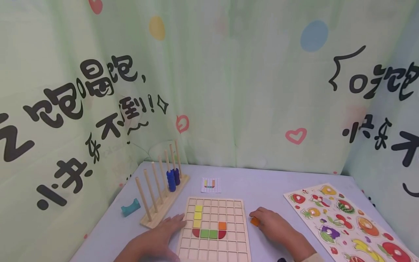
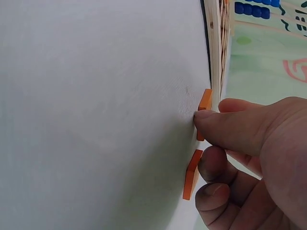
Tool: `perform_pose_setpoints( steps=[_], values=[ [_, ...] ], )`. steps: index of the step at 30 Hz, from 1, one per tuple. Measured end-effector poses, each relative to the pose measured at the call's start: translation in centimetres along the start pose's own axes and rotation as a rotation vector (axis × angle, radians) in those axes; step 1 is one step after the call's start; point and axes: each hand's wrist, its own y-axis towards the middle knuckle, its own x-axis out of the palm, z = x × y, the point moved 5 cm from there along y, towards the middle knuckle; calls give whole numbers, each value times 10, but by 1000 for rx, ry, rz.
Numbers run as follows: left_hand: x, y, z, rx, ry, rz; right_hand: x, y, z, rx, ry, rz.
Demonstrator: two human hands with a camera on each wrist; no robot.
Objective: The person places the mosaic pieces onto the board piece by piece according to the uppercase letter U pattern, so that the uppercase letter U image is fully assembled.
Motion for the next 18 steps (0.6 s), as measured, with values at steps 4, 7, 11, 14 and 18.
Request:
perform_pose_setpoints(
  steps=[4, 7, 11, 14, 18],
  values=[
    [-1, 0, 0, 0, 1, -1, 0, 0, 0, -21, -19, 6],
    [-1, -1, 0, 2, 4, 0, 0, 1, 0, -45, -30, 15],
    [-1, -1, 2, 4, 3, 1, 1, 2, -1, -51, -39, 18],
    [-1, -1, 2, 3, -1, -1, 2, 2, 0, -24, -36, 16],
    [-2, -2, 3, 4, 0, -4, 2, 2, 1, 10, -32, 12]
  ],
)
